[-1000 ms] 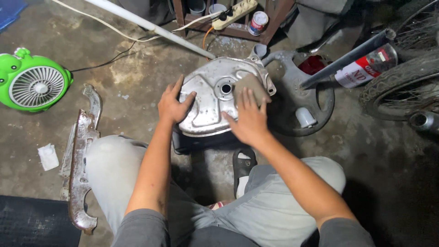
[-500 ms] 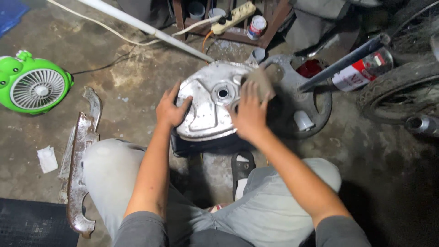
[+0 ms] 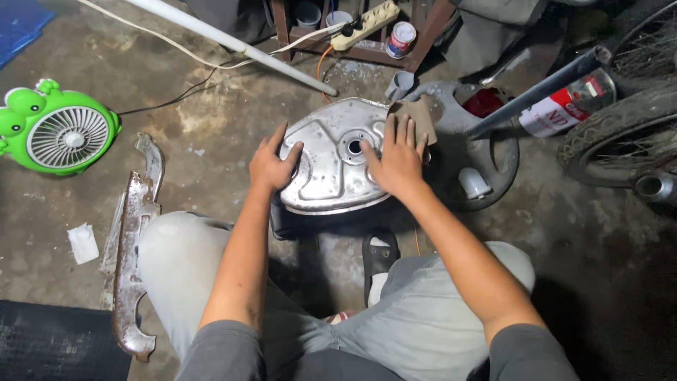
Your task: The person sands a metal motorcycle part with sandpaper to smooth the surface.
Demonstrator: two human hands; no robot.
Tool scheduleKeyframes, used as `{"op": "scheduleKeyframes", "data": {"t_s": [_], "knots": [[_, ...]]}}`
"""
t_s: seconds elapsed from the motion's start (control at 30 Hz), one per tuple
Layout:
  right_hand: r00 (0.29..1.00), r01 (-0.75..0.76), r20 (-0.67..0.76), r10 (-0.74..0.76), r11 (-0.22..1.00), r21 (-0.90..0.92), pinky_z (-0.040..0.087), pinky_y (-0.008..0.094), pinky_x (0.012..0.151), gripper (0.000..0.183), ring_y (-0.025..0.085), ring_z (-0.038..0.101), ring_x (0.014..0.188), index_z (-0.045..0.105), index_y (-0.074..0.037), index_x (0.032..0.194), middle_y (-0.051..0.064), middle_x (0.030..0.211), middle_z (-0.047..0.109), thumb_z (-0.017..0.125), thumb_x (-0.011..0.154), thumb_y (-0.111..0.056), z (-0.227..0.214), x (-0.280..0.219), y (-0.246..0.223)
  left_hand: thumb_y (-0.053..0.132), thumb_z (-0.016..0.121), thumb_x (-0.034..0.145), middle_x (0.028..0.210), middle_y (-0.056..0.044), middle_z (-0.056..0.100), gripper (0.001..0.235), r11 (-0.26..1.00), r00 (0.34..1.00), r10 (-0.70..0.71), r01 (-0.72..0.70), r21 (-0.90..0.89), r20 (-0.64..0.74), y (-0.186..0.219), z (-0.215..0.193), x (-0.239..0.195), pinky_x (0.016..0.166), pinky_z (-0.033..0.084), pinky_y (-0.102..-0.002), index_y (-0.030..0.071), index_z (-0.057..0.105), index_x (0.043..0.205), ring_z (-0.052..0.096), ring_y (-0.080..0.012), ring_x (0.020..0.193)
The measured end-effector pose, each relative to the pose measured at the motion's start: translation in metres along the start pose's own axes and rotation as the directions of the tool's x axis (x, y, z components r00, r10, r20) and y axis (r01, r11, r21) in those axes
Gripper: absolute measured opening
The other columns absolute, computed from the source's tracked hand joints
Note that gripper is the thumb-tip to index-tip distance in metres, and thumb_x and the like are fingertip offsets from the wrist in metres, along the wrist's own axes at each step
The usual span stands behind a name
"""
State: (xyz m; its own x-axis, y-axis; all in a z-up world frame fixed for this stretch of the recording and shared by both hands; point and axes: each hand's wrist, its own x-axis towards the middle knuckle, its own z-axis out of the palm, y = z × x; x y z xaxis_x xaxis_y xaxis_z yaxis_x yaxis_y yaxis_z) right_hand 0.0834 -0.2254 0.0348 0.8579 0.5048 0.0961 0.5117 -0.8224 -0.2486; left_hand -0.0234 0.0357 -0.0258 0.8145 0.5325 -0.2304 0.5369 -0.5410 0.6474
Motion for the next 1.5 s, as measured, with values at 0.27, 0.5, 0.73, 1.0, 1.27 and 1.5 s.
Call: {"op": "scheduleKeyframes", "data": {"t_s": [0.27,0.5,0.73,1.0,1.27,1.5], "knots": [[0.992,0.122,0.041,-0.119,0.991,-0.053,0.02,0.075,0.111,0.082,0.053,0.034,0.145,0.042,0.004,0.151,0.04,0.15,0.042,0.053,0.098,-0.058,-0.022,-0.017,-0.025,0.07,0.058,0.092,0.142,-0.016,0.06,0.061,0.994,0.999,-0.034,0.033,-0.105,-0.01,-0.003,-0.004,0.004,0.114,0.043,-0.05,0.046,0.053,0.147,0.054,-0.0378,0.136],[0.986,0.163,0.064,-0.156,0.981,-0.107,0.032,0.071,0.107,0.072,0.049,0.043,0.142,0.053,0.002,0.144,0.036,0.146,0.05,0.059,0.096,-0.052,-0.035,-0.033,-0.033,0.073,0.061,0.092,0.131,-0.021,0.064,0.057,0.983,0.991,-0.093,0.076,-0.169,-0.093,-0.018,0.017,0.024,0.114,0.043,-0.047,0.046,0.059,0.142,0.057,-0.0411,0.131],[0.989,0.088,0.114,-0.092,0.995,0.037,0.02,0.07,0.116,0.074,0.044,0.029,0.151,0.039,0.003,0.152,0.032,0.158,0.037,0.042,0.106,-0.055,-0.04,-0.006,-0.015,0.067,0.063,0.094,0.127,-0.024,0.063,0.056,0.965,0.981,-0.16,0.131,-0.227,-0.113,-0.001,0.005,0.011,0.113,0.044,-0.048,0.037,0.062,0.142,0.057,-0.0445,0.129],[0.99,0.105,0.087,-0.114,0.99,0.096,0.02,0.071,0.115,0.072,0.044,0.028,0.151,0.038,0.004,0.153,0.03,0.159,0.036,0.046,0.107,-0.05,-0.027,-0.002,-0.005,0.064,0.066,0.092,0.125,-0.025,0.064,0.057,0.945,0.978,-0.171,0.128,-0.301,-0.121,-0.001,0.003,0.013,0.114,0.043,-0.047,0.033,0.065,0.139,0.058,-0.0437,0.129],[0.996,0.084,0.013,-0.087,0.985,0.149,0.024,0.074,0.112,0.076,0.051,0.026,0.149,0.033,0.007,0.154,0.037,0.157,0.032,0.06,0.1,-0.039,-0.036,-0.016,-0.038,0.064,0.065,0.092,0.122,-0.027,0.065,0.055,0.946,0.979,-0.157,0.111,-0.306,-0.131,-0.009,0.004,0.015,0.114,0.043,-0.048,0.034,0.065,0.139,0.058,-0.0437,0.128],[0.975,0.205,0.056,-0.215,0.968,0.145,0.019,0.073,0.114,0.081,0.051,0.025,0.15,0.038,0.008,0.151,0.037,0.156,0.035,0.061,0.097,-0.047,-0.035,-0.045,-0.059,0.062,0.065,0.093,0.126,-0.026,0.067,0.058,0.93,0.972,-0.191,0.134,-0.341,-0.138,-0.012,0.002,0.016,0.113,0.043,-0.05,0.025,0.067,0.137,0.058,-0.0423,0.128]]}}
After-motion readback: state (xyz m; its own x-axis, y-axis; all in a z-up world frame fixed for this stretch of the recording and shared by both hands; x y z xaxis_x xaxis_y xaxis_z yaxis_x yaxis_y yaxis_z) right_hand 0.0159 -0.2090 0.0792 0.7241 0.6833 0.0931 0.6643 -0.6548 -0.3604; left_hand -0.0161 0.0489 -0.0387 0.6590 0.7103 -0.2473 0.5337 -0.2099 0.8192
